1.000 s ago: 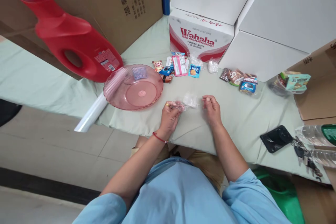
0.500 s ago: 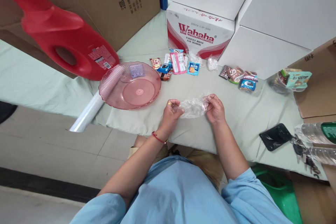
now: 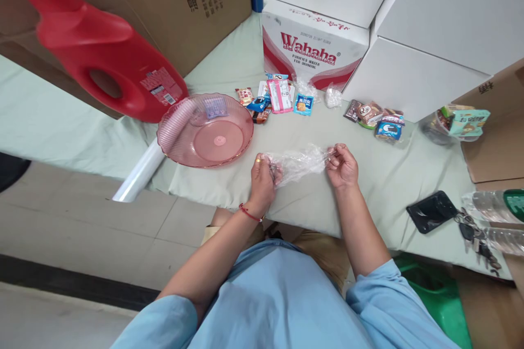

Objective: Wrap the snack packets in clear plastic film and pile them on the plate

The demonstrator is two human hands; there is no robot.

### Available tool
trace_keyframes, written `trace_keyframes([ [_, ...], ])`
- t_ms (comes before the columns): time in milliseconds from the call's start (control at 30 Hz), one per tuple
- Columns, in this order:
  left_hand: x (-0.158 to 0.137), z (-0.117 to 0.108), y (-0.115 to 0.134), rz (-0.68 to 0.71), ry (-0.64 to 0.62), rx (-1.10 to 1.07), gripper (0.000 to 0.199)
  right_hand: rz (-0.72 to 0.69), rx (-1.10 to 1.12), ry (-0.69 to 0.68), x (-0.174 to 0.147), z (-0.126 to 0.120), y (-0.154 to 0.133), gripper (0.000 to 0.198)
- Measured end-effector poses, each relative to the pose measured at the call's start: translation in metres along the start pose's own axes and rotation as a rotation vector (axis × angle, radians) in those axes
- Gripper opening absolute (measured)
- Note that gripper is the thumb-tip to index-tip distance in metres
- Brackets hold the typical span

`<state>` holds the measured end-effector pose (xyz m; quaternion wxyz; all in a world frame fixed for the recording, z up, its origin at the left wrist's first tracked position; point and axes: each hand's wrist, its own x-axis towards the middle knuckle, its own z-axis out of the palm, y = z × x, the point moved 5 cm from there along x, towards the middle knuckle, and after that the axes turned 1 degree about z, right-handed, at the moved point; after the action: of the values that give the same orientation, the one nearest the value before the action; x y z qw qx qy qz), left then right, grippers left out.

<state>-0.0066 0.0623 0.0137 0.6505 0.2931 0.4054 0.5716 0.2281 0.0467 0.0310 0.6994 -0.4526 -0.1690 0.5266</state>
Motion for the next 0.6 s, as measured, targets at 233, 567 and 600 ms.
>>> trace_keyframes([
  [233, 0.011, -0.021, 0.006, -0.159, 0.177, -0.117, 0.051, -0.007, -0.076, 0.133, 0.008, -0.022, -0.004, 0.033],
  [567, 0.007, -0.015, 0.009, -0.349, 0.071, 0.019, 0.041, 0.045, 0.117, 0.068, 0.012, -0.03, -0.017, 0.02],
  [600, 0.007, -0.014, 0.01, -0.365, 0.068, 0.014, 0.04, 0.001, 0.093, 0.07, 0.011, -0.027, -0.018, 0.021],
])
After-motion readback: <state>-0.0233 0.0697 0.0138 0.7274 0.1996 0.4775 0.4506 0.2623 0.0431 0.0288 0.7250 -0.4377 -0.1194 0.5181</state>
